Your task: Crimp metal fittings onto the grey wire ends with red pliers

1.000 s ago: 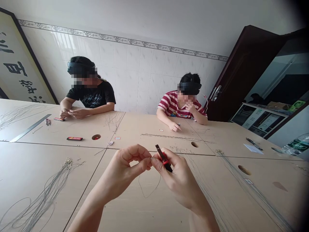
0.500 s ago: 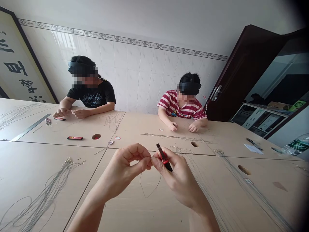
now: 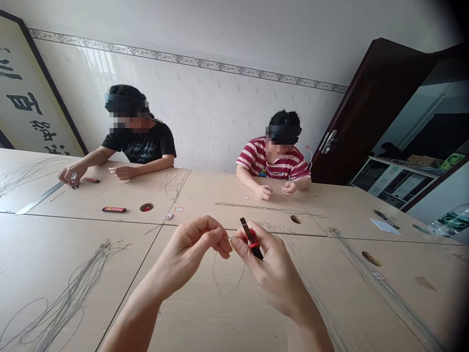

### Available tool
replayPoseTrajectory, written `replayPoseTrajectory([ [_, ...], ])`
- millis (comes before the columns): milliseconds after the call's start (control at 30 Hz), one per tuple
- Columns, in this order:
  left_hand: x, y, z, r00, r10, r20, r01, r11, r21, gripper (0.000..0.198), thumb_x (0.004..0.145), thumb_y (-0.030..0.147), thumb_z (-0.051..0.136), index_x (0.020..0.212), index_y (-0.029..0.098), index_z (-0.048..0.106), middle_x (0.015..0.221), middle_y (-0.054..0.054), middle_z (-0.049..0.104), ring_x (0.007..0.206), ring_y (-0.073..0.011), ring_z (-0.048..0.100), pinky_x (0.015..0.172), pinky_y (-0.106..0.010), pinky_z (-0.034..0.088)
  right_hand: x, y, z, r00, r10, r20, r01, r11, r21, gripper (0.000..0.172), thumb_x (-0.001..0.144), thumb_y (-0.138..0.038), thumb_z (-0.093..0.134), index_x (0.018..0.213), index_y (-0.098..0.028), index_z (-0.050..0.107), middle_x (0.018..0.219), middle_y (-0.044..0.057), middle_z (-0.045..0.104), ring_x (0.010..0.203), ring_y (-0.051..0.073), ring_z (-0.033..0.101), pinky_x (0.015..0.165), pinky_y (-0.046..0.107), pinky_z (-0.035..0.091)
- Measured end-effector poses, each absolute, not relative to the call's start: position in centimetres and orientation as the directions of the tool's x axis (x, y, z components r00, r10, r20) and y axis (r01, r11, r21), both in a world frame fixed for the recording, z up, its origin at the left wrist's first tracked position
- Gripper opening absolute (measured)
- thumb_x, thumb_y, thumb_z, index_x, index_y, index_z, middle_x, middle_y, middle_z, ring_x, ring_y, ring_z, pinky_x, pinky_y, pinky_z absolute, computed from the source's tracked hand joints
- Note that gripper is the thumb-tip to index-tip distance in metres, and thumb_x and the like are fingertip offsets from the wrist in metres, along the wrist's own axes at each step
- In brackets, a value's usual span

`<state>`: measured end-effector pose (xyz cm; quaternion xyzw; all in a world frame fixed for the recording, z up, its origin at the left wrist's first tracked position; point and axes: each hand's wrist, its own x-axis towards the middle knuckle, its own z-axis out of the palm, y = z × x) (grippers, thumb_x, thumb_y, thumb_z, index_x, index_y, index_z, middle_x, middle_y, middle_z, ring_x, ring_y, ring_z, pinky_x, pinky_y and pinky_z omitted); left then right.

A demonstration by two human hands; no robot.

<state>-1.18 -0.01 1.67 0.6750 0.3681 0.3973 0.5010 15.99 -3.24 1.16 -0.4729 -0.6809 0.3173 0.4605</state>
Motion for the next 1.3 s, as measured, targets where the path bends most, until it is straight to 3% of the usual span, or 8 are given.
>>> replayPoseTrajectory([
  [433, -1.2, 0.2, 1.1, 0.470, 0.855, 0.221, -0.071, -0.213, 0.974, 0.017, 0.089, 0.031, 0.062, 0.081, 0.016, 0.061, 0.074, 0.000, 0.064, 0.072, -0.0112, 0.060, 0.070, -0.023, 0.048, 15.9, -3.1, 1.1, -0.142, 0.934, 0.327, 0.323, 0.356, -0.877, 0.025, 0.094, -0.037, 0.051, 0.077, -0.020, 0.052, 0.069, -0.004, 0.054, 0.061, 0.009, 0.042, 0.058, 0.021, 0.034],
  [933, -1.0, 0.0, 1.5, 0.447, 0.866, 0.224, -0.027, -0.237, 0.971, 0.020, 0.091, 0.033, 0.059, 0.080, 0.017, 0.061, 0.075, -0.002, 0.067, 0.071, -0.0124, 0.062, 0.070, -0.024, 0.049, 16.0, -3.3, 1.2, -0.154, 0.938, 0.310, 0.321, 0.344, -0.882, 0.025, 0.095, -0.036, 0.050, 0.077, -0.019, 0.051, 0.069, -0.004, 0.052, 0.061, 0.009, 0.039, 0.058, 0.022, 0.032],
  [1133, -1.2, 0.0, 1.8, 0.469, 0.866, 0.171, -0.013, -0.187, 0.982, 0.030, 0.095, 0.044, 0.049, 0.094, 0.018, 0.064, 0.078, -0.002, 0.067, 0.073, -0.0142, 0.062, 0.076, -0.028, 0.046, 16.4, -2.7, 0.7, -0.094, 0.945, 0.314, 0.311, 0.327, -0.892, 0.029, 0.094, -0.042, 0.050, 0.075, -0.020, 0.047, 0.065, -0.005, 0.041, 0.059, 0.009, 0.034, 0.055, 0.022, 0.029],
  [1300, -1.5, 0.6, 0.9, 0.580, 0.810, 0.086, 0.034, -0.130, 0.991, 0.029, 0.092, 0.044, 0.055, 0.086, 0.017, 0.064, 0.059, 0.003, 0.055, 0.060, -0.0116, 0.050, 0.070, -0.027, 0.042, 17.0, -2.6, 0.8, -0.059, 0.938, 0.342, 0.314, 0.342, -0.886, 0.028, 0.094, -0.042, 0.050, 0.076, -0.020, 0.047, 0.066, -0.005, 0.039, 0.057, 0.009, 0.032, 0.054, 0.024, 0.028],
])
